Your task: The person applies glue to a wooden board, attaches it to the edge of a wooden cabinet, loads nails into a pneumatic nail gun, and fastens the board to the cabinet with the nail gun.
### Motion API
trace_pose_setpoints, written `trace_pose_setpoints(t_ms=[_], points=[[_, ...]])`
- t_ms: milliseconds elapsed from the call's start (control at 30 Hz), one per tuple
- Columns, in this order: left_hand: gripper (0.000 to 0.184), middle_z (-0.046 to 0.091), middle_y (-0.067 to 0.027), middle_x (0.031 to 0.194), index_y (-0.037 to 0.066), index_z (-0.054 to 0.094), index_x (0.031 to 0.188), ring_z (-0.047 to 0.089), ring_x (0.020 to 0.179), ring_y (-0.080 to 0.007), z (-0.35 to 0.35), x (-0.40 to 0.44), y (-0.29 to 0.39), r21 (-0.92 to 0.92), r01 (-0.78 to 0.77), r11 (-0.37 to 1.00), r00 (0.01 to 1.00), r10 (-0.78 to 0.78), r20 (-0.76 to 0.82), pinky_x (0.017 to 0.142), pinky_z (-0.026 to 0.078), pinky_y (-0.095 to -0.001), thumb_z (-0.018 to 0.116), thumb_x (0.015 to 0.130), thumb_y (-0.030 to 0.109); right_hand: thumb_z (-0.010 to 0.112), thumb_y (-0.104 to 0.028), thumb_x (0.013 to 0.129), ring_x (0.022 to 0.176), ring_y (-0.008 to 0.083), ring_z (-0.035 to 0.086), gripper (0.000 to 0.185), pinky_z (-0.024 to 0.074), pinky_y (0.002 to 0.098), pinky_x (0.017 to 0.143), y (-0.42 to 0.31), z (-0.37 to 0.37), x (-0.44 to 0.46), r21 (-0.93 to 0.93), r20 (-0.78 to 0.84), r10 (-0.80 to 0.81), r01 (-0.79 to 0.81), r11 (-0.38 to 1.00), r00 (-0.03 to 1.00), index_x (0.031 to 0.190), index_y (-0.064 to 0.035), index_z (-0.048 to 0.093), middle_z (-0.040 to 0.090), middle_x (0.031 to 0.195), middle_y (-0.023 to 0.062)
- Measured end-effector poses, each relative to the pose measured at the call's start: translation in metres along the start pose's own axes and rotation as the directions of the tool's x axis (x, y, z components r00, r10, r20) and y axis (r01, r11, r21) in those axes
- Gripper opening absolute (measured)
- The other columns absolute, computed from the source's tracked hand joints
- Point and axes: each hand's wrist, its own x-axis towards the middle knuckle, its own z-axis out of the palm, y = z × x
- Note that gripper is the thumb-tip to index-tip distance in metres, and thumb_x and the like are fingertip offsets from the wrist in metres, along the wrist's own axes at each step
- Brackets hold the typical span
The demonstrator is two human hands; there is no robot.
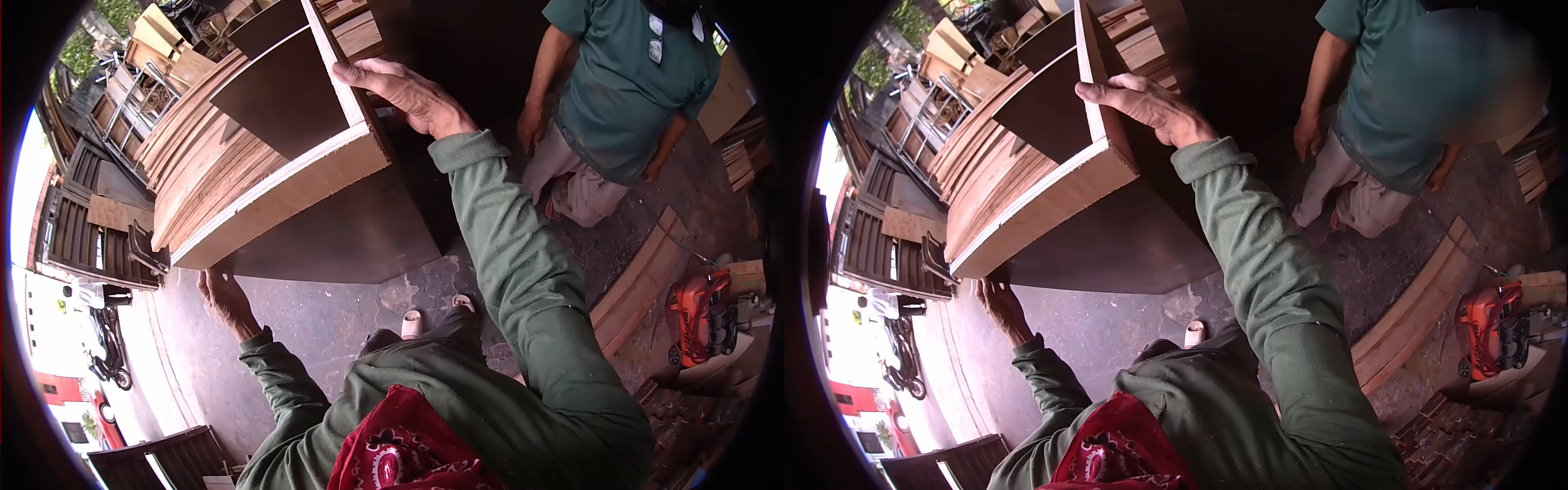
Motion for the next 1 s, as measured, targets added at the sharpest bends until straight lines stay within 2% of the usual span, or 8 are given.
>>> trace_pose_setpoints(t_ms=[33,100,167,333,533,633,733,1000], points=[[0.032,0.065,-0.016,0.124,0.005,0.058,0.124,0.06,0.119,-0.0253,0.001,-0.001,0.0,-0.004,-0.007,1.0,1.0,0.007,0.004,0.104,0.046,-0.0493,0.07,0.1,0.022,0.078,-0.073,0.071,0.138,0.0289,0.042,0.096,0.0336,0.0483,0.112,0.004,0.004,0.007,-0.033,-0.067,0.033,-0.035,0.999,0.997,0.139,-0.0078,0.06,0.054,0.141,0.0124],[0.03,0.066,-0.0158,0.124,0.005,0.058,0.124,0.06,0.118,-0.0258,0.001,-0.001,0.0,-0.004,-0.019,1.0,1.0,0.019,0.017,0.104,0.046,-0.0494,0.069,0.1,0.021,0.081,-0.069,0.07,0.138,0.029,0.042,0.094,0.0321,0.0463,0.113,0.01,0.007,0.008,-0.051,-0.115,0.082,-0.089,0.995,0.99,0.139,-0.0079,0.061,0.054,0.14,0.0135],[0.029,0.065,-0.0157,0.124,0.006,0.058,0.124,0.061,0.118,-0.0262,-0.006,0.002,-0.004,-0.039,-0.012,0.999,1.0,0.013,0.028,0.104,0.047,-0.0497,0.068,0.1,0.019,0.084,-0.06,0.068,0.134,0.0283,0.045,0.089,0.0331,0.0451,0.111,0.027,0.003,0.033,-0.042,-0.036,0.043,-0.044,0.998,0.998,0.135,-0.0041,0.064,0.055,0.139,0.0152],[0.025,0.065,-0.0155,0.126,0.007,0.059,0.124,0.061,0.118,-0.0267,-0.001,0.0,0.001,-0.077,0.006,0.997,1.0,-0.004,0.028,0.104,0.048,-0.0499,0.066,0.101,0.016,0.082,-0.06,0.068,0.128,0.0269,0.05,0.081,0.0405,0.0463,0.103,0.007,0.011,0.011,-0.09,-0.167,0.115,-0.132,0.987,0.979,0.128,-0.0076,0.07,0.06,0.132,0.0117],[0.025,0.065,-0.0153,0.126,0.007,0.06,0.123,0.061,0.118,-0.0268,-0.001,-0.001,0.001,-0.056,0.009,0.998,1.0,-0.007,0.028,0.104,0.048,-0.05,0.065,0.102,0.017,0.08,-0.064,0.067,0.127,0.0276,0.051,0.077,0.0432,0.0485,0.098,0.003,0.005,0.002,-0.03,0.009,0.033,-0.032,0.999,0.999,0.127,-0.0151,0.072,0.061,0.13,0.011],[0.026,0.065,-0.0152,0.125,0.007,0.059,0.123,0.061,0.118,-0.0269,0.002,-0.003,0.003,-0.057,0.017,0.998,1.0,-0.015,0.027,0.103,0.048,-0.05,0.066,0.101,0.017,0.079,-0.065,0.068,0.124,0.0272,0.053,0.077,0.0435,0.0479,0.095,0.0,0.013,-0.008,-0.052,-0.116,0.05,-0.056,0.997,0.992,0.127,-0.016,0.072,0.063,0.127,0.0103],[0.026,0.065,-0.0149,0.124,0.007,0.059,0.123,0.061,0.117,-0.0267,0.007,-0.004,0.004,-0.061,0.029,0.998,1.0,-0.03,-0.001,0.103,0.048,-0.0501,0.067,0.1,0.017,0.083,-0.059,0.069,0.139,0.0398,0.043,0.087,0.036,0.0635,0.106,-0.003,0.008,-0.008,0.001,-0.03,0.068,-0.068,0.998,0.997,0.136,-0.0071,0.061,0.053,0.143,0.0212],[0.028,0.066,-0.0127,0.12,0.006,0.059,0.125,0.062,0.111,-0.0235,0.002,-0.001,0.001,-0.089,0.012,0.996,1.0,-0.012,0.003,0.1,0.048,-0.0474,0.068,0.1,0.017,0.078,-0.064,0.072,0.133,0.0407,0.046,0.073,0.0413,0.0633,0.096,-0.006,0.007,-0.006,-0.067,0.025,0.021,-0.019,0.998,0.999,0.123,-0.0117,0.071,0.057,0.136,0.0188]])
